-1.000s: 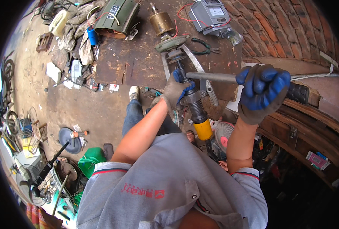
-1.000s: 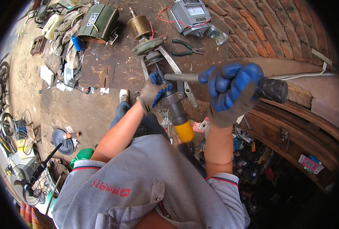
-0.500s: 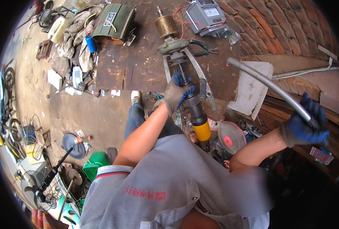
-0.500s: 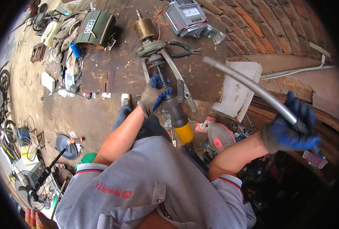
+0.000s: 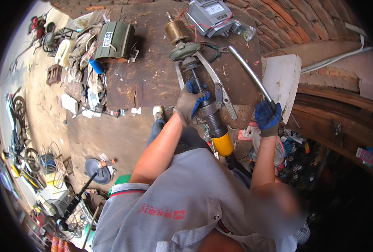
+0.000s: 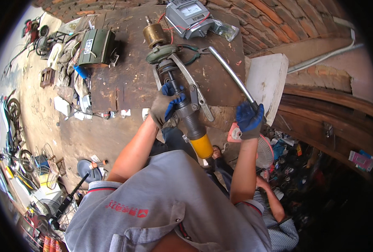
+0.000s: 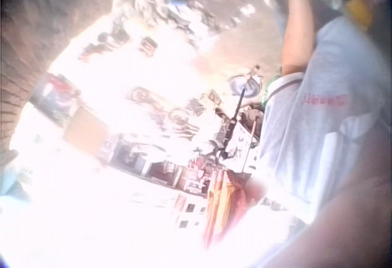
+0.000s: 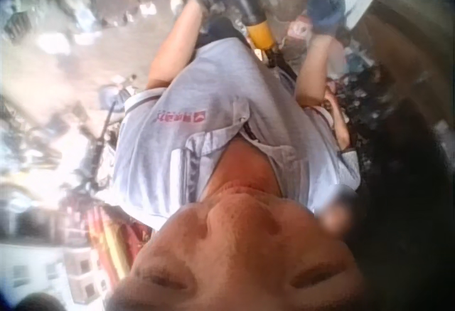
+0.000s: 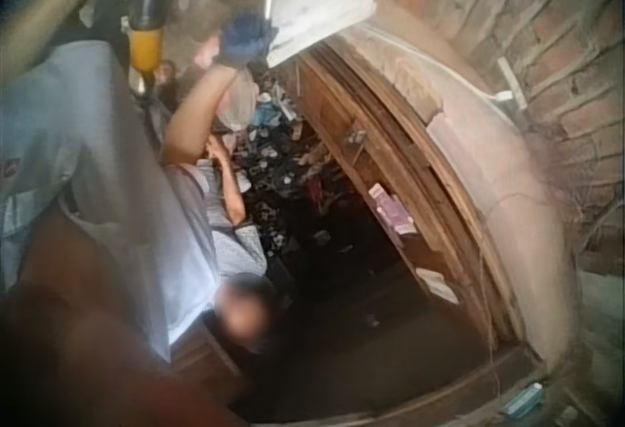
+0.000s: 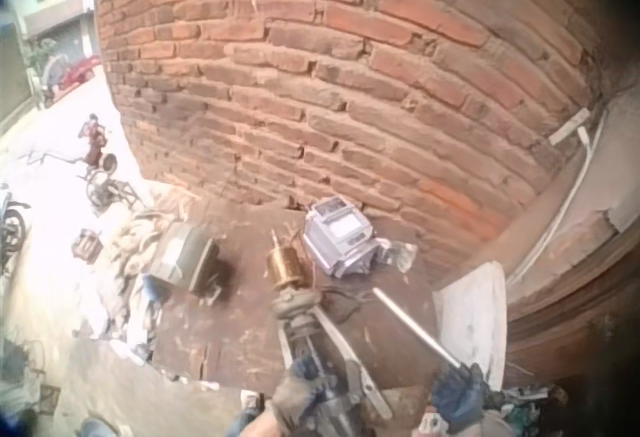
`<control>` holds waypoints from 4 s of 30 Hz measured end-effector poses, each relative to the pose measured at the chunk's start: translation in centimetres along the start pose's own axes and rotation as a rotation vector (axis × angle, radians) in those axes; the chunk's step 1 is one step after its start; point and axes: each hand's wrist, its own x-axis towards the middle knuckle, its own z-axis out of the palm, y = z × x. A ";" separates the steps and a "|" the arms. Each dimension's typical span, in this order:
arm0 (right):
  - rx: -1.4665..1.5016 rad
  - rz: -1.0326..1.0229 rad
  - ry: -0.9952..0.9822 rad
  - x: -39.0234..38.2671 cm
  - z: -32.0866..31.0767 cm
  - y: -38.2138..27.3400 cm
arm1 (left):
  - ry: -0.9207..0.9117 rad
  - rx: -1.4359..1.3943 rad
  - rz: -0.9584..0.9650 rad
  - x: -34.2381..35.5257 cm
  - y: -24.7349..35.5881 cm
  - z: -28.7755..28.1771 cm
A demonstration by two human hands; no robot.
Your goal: The person uses a yellow impact wrench and pliers to work on a motor component on a cluttered workbench. They repeatedly tighten and loosen parts while another person stands nearby.
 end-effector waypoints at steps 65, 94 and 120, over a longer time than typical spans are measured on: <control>-1.295 0.269 -0.259 -8.6 9.3 11.3 | -0.570 -0.589 -0.326 9.7 6.5 -7.4; -1.060 0.339 -0.149 -7.2 7.4 8.3 | -0.511 -0.768 -0.108 9.4 5.8 -3.6; -1.808 -0.069 0.090 9.7 23.4 16.0 | -0.471 -0.679 -0.106 9.2 4.4 -4.6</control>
